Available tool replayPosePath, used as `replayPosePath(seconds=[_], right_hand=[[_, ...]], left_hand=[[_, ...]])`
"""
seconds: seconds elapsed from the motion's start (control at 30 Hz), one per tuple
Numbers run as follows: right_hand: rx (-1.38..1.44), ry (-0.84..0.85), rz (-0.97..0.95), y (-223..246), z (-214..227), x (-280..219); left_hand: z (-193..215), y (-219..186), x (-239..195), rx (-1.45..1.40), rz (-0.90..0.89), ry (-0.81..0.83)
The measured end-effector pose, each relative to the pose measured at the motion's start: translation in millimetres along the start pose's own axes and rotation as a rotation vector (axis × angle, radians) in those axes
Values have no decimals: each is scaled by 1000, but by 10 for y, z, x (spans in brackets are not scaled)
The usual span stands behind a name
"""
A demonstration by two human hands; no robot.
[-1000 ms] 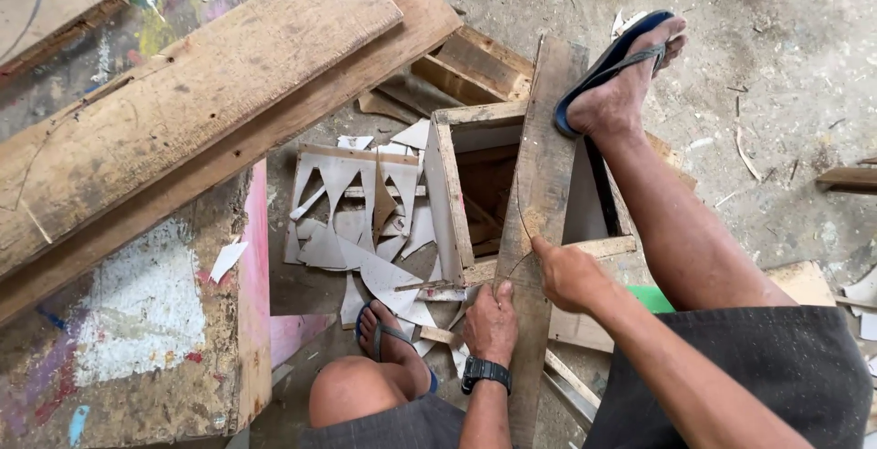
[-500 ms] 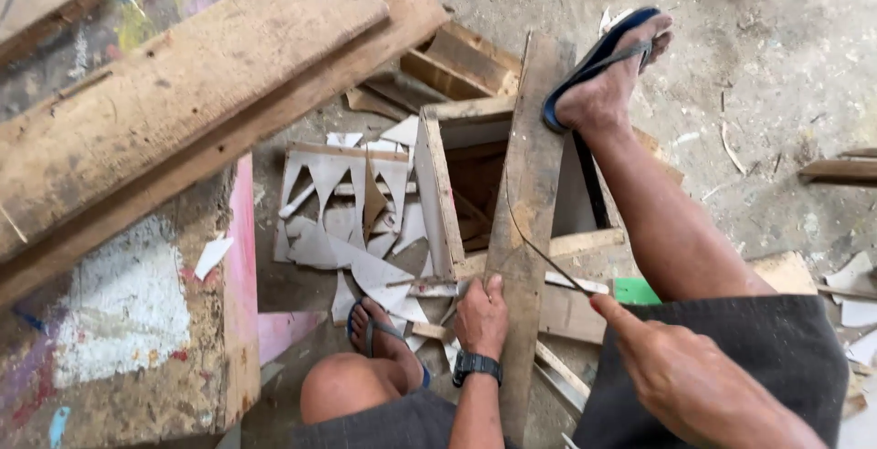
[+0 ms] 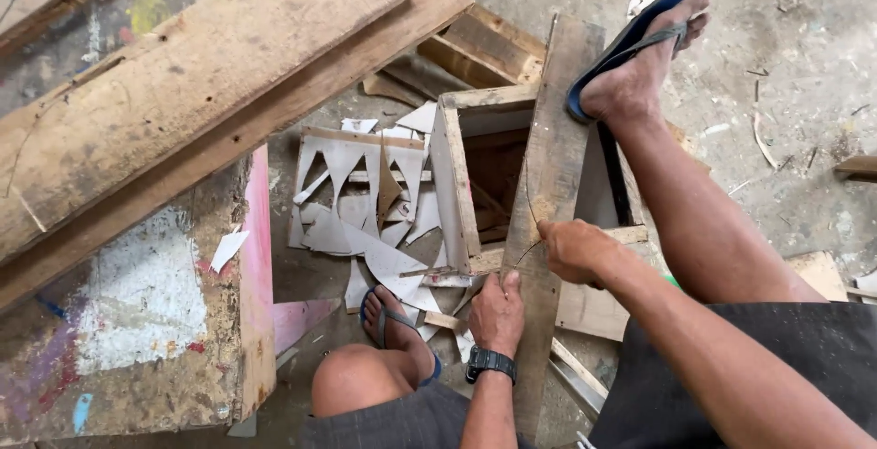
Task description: A person is sitting on the floor using a utility knife to score and cut a wooden plank among a pile of scrap wood.
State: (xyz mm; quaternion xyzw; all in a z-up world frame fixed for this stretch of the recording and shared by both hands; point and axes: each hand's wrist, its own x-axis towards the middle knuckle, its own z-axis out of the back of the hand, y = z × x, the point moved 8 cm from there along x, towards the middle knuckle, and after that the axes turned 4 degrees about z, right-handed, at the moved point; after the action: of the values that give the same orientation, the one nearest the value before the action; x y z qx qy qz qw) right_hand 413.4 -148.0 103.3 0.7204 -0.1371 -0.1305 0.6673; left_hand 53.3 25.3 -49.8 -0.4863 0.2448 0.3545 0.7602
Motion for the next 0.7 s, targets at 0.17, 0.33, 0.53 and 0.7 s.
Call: replayPosePath(seconds=[0.17, 0.33, 0.53, 0.7], right_hand=[[-5, -1, 37, 34, 66, -5], [7, 14, 71, 55, 53, -15], [-622, 120, 355, -6, 77, 81], [24, 17, 115, 53, 77, -32]], left_hand=[[46, -55, -57, -14, -3, -4], [0, -25, -36, -12, 12, -4], [-48, -5, -10, 11, -43, -49], [-49, -15, 3, -2, -83, -77]])
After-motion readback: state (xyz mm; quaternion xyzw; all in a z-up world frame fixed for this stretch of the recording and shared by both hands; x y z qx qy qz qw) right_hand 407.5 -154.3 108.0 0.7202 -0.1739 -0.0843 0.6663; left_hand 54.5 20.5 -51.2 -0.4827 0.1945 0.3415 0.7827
